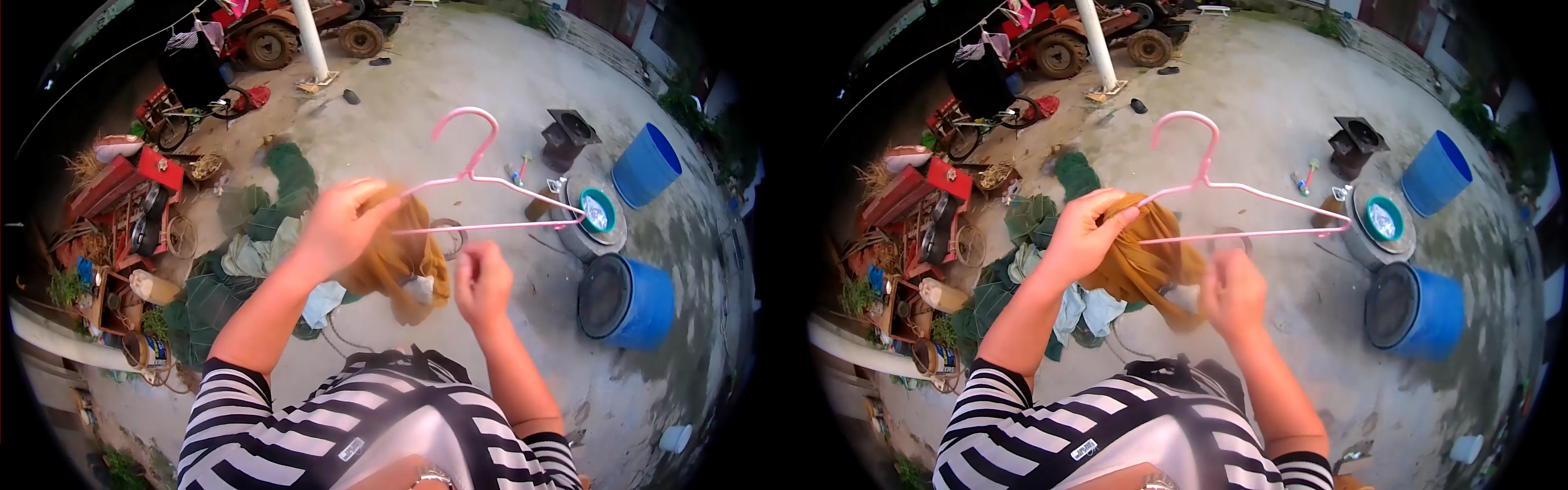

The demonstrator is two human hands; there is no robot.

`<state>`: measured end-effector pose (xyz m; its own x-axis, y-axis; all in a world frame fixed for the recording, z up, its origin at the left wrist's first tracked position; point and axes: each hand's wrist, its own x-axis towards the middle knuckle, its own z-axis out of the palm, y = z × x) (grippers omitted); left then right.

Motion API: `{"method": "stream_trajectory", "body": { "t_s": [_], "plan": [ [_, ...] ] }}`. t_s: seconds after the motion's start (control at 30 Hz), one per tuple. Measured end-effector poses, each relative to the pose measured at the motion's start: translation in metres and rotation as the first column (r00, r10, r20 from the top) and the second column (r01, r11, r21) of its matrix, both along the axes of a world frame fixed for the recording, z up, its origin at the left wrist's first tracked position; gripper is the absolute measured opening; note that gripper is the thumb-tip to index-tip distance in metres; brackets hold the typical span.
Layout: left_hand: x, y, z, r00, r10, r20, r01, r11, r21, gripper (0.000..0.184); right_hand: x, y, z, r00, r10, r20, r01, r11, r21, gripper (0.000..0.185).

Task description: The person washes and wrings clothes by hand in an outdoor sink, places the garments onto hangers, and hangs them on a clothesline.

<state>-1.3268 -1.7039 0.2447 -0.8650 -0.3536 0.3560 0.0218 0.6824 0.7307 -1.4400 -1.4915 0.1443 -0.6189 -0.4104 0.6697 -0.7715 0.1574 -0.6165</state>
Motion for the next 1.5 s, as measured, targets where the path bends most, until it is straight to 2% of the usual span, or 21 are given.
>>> {"method": "stream_trajectory", "body": {
  "t_s": [0.03, 0.1, 0.13, 0.2, 0.3, 0.37, 0.43, 0.47, 0.57, 0.67, 0.77, 0.8, 0.87, 0.9, 0.93, 1.03, 1.07, 1.2, 1.3, 1.43, 1.5],
  "plan": [
    [-0.011, -0.005, -0.003, 0.996, 0.001, -0.084, 0.006, 0.997, 0.079, 0.016, -0.006, -0.023, -0.012, 0.986, -0.047, 0.161, 0.021, 0.987, 0.16, 0.02],
    [-0.032, -0.014, 0.002, 0.987, 0.007, -0.162, 0.005, 0.997, 0.073, 0.015, -0.042, -0.057, -0.045, 0.947, 0.0, 0.322, -0.119, 0.93, 0.349, 0.019],
    [-0.042, -0.024, 0.005, 0.991, 0.012, -0.135, -0.005, 0.998, 0.057, 0.015, -0.068, -0.076, -0.062, 0.922, 0.016, 0.387, -0.195, 0.882, 0.429, 0.019],
    [-0.061, -0.045, 0.009, 0.998, 0.038, -0.046, -0.034, 0.995, 0.091, 0.023, -0.113, -0.105, -0.1, 0.853, 0.052, 0.519, -0.269, 0.896, 0.353, 0.021],
    [-0.095, -0.082, 0.002, 0.99, 0.138, -0.019, -0.137, 0.99, 0.025, 0.025, -0.166, -0.132, -0.092, 0.491, 0.254, 0.834, -0.263, 0.955, -0.136, 0.018],
    [-0.117, -0.105, -0.003, 0.976, 0.192, -0.098, -0.19, 0.981, 0.032, 0.024, -0.206, -0.15, -0.092, 0.217, 0.513, 0.831, -0.213, 0.855, -0.472, 0.017],
    [-0.14, -0.126, -0.007, 0.968, 0.224, -0.112, -0.22, 0.974, 0.047, 0.018, -0.249, -0.167, -0.093, -0.059, 0.712, 0.7, -0.073, 0.696, -0.714, 0.023],
    [-0.152, -0.135, -0.001, 0.975, 0.221, -0.027, -0.219, 0.973, 0.067, 0.018, -0.272, -0.179, -0.089, -0.092, 0.731, 0.677, -0.058, 0.674, -0.736, 0.024],
    [-0.194, -0.176, -0.017, 0.951, 0.309, 0.023, -0.307, 0.949, -0.064, 0.017, -0.33, -0.219, -0.072, -0.179, 0.779, 0.601, 0.031, 0.615, -0.788, 0.027],
    [-0.239, -0.185, -0.011, 0.924, 0.382, 0.024, -0.382, 0.917, 0.115, 0.017, -0.389, -0.262, -0.072, -0.287, 0.752, 0.593, 0.108, 0.641, -0.76, 0.028],
    [-0.28, -0.208, -0.007, 0.877, 0.479, -0.018, -0.472, 0.869, 0.148, 0.017, -0.43, -0.289, -0.038, -0.385, 0.665, 0.639, 0.036, 0.703, -0.71, 0.031],
    [-0.29, -0.218, -0.004, 0.865, 0.501, -0.004, -0.49, 0.848, 0.205, 0.017, -0.449, -0.294, -0.031, -0.453, 0.64, 0.621, -0.08, 0.665, -0.743, 0.029],
    [-0.311, -0.235, -0.001, 0.841, 0.542, 0.009, -0.511, 0.787, 0.346, 0.019, -0.481, -0.306, -0.031, -0.073, 0.547, 0.834, -0.543, 0.68, -0.493, 0.032],
    [-0.317, -0.247, -0.003, 0.834, 0.551, 0.011, -0.51, 0.763, 0.397, 0.02, -0.497, -0.312, -0.034, 0.149, 0.522, 0.84, -0.703, 0.654, -0.281, 0.035],
    [-0.321, -0.259, -0.007, 0.838, 0.546, 0.014, -0.505, 0.765, 0.399, 0.02, -0.517, -0.323, -0.051, 0.497, 0.499, 0.71, -0.752, 0.656, 0.065, 0.032],
    [-0.335, -0.298, -0.033, 0.84, 0.542, 0.01, -0.489, 0.75, 0.444, 0.02, -0.564, -0.354, -0.059, 0.472, 0.369, 0.801, -0.634, 0.773, 0.017, 0.025],
    [-0.346, -0.307, -0.038, 0.819, 0.574, 0.017, -0.522, 0.732, 0.438, 0.022, -0.576, -0.366, -0.062, 0.271, 0.429, 0.861, -0.522, 0.818, -0.243, 0.021],
    [-0.371, -0.359, -0.059, 0.838, 0.543, 0.05, -0.52, 0.769, 0.371, 0.024, -0.626, -0.412, -0.052, -0.029, 0.528, 0.849, -0.37, 0.783, -0.499, 0.014],
    [-0.388, -0.406, -0.07, 0.808, 0.588, 0.045, -0.587, 0.794, 0.159, 0.021, -0.638, -0.445, -0.034, -0.022, 0.504, 0.864, -0.383, 0.794, -0.473, 0.012],
    [-0.413, -0.477, -0.078, 0.792, 0.6, -0.111, -0.607, 0.794, -0.037, 0.017, -0.65, -0.506, -0.005, 0.357, 0.328, 0.875, -0.429, 0.889, -0.158, 0.008],
    [-0.424, -0.513, -0.074, 0.778, 0.607, -0.164, -0.626, 0.772, -0.109, 0.017, -0.666, -0.546, 0.005, 0.647, 0.226, 0.729, -0.427, 0.899, 0.101, 0.011]
  ]
}}
